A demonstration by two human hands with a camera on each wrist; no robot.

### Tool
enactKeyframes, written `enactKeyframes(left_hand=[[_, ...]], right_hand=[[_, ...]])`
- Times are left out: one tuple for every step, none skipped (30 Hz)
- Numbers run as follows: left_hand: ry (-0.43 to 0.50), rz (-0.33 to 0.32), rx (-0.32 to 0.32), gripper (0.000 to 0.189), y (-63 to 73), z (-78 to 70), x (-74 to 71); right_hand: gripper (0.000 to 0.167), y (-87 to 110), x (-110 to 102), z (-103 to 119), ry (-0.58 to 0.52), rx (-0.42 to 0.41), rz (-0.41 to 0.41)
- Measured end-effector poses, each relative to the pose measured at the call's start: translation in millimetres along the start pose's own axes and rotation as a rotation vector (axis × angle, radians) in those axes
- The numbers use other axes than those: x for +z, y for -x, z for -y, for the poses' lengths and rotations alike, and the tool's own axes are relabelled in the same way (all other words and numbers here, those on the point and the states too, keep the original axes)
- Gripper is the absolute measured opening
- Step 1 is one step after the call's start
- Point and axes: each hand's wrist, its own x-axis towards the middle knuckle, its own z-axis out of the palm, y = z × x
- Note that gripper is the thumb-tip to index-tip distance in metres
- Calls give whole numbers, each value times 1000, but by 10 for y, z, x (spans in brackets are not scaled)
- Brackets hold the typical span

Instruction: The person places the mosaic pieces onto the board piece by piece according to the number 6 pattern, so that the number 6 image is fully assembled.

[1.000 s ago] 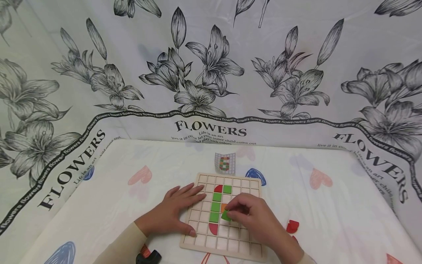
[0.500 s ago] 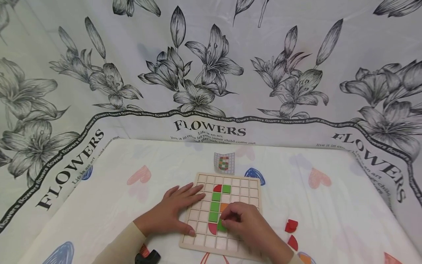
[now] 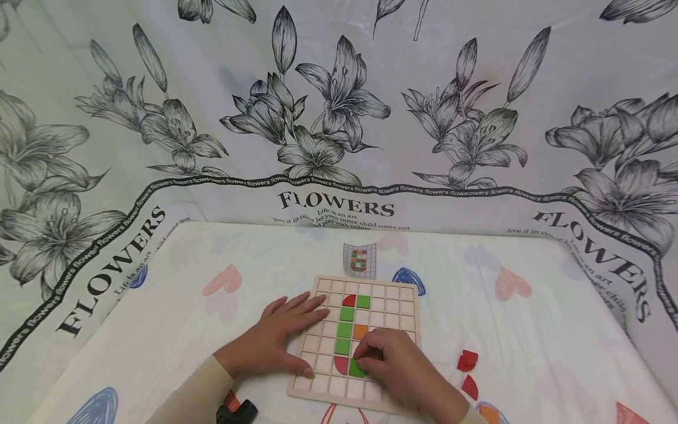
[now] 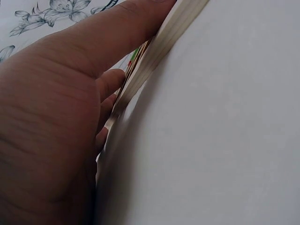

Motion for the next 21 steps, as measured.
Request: enactKeyframes(left_hand=[[1,0,0,110,-2,-1,0],[2,0,-1,110,-4,-1,0],[1,0,0,110,-5,-1,0],[1,1,0,110,-5,0,1],[0,0,1,110,-6,1,2],[0,0,1,110,-5,3,4],[1,-1,2,110,-4,6,5],[2,-1,3,110,-3,8,7],[2,-1,3,110,-2,9,8],[1,-2,4,110,-2,11,8],[-1,-2,4,110,-2,11,8],[-2,-1,3,110,-3,10,7],[-3,0,2,111,-4,9,6],[-7,1,2,111,-5,8,5],[-9,2,2,111,-5,6,4],[-11,2,3,111,-6,4,3],[-10,3,2,111,-5,1,2],[-9,3,2,110,-4,-2,1],[-7,3,2,110,-4,-5,0],[-5,3,3,110,-2,-8,-2],[-2,2,3,110,-2,-12,-4]], right_hand=[[13,2,0,-1,-1,-7,0],[14,1,0,-6,-6,-16,1],[14,1,0,-8,-10,-24,1],[14,2,0,-9,-13,-32,2],[14,2,0,-11,-11,-36,2],[14,1,0,-13,-8,-43,2],[13,1,-2,-15,-7,-49,2],[12,0,-3,-14,-5,-46,3],[10,1,-3,-10,2,-41,4],[9,-1,-2,-8,7,-35,4],[7,-3,-2,-5,13,-28,3],[5,-4,-2,-1,18,-20,3],[3,-4,-1,2,21,-12,3],[1,-5,-1,4,21,0,3],[2,-6,0,2,21,3,1],[3,-7,-1,-1,16,4,0],[5,-8,-2,-4,11,5,1],[6,-7,-3,-10,2,5,1],[8,-9,-5,-16,-12,4,3],[9,-10,-7,-21,-28,3,6],[10,-10,-10,-24,-41,1,6]])
